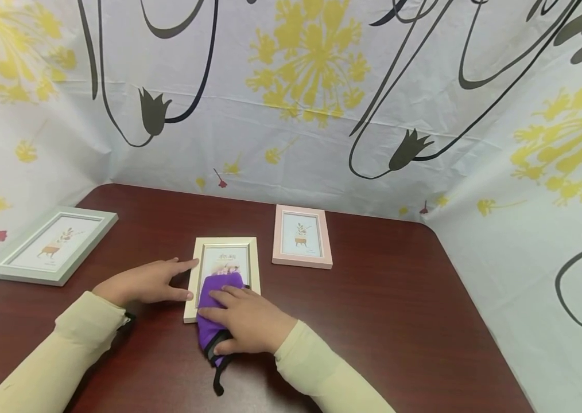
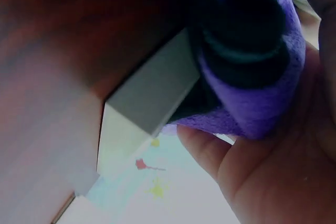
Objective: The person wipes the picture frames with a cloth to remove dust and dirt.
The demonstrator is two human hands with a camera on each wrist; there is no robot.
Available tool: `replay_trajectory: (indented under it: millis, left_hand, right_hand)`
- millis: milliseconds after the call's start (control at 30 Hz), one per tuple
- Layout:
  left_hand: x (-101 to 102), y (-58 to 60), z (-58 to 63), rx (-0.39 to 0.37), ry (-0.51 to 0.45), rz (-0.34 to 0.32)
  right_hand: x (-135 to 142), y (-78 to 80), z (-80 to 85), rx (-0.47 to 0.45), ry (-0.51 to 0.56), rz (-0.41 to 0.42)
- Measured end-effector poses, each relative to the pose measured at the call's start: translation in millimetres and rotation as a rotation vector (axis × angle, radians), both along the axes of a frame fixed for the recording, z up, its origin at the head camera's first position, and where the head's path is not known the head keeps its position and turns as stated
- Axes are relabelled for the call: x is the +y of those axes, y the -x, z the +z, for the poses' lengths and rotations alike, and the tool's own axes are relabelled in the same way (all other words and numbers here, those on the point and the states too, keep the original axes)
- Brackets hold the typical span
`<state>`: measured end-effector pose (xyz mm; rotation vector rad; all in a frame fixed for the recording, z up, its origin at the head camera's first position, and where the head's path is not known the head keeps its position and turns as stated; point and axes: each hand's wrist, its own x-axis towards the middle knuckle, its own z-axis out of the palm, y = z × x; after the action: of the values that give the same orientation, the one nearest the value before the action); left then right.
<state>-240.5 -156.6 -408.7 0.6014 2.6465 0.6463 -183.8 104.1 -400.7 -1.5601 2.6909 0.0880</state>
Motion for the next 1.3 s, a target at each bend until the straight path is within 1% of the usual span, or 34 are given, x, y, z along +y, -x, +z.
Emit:
replay_trajectory:
  millis: [100,233,467,733,933,1067,1167,1300]
  left_hand:
    - [-1,0.5,-0.1,0.001,-0.009,-0.005]
    - [-2,0.3,0.2,-0.001,-0.008,-0.004]
    - [-1,-1.0,0.8,-0.011,0.007,0.009]
    - [-1,-0.4,-0.5,-0.011,0.003,-0.014]
    - [-3,0.5,-2.6,-0.013,-0.002,0.000]
    - [-2,0.7,-4.3,-0.011,-0.016,-0.006]
    - [1,0.6,-5.2,-0.007,-0.017,-0.013]
    - [3,0.4,-5.2,-0.009,-0.016,-0.010]
  right_hand:
    - [4,4.4,1.2,-0.009,0.022,-0.004]
    - [13,8.3,7.1,-0.042,0.036,-0.036]
    - [20,8.2,16.2,-0.081,0.023,-0.099]
    - [12,0.8,17.1,-0.021,0.004,-0.106]
    - [-1,-5.1,15.3,0.009,0.001,-0.122]
    - [-12,-8.9,10.4,0.059,0.025,-0.105]
    - [-18,-11.6,5.7,0.088,0.063,-0.101]
    - [-20,-12.4,1.3,0.099,0.092,-0.112]
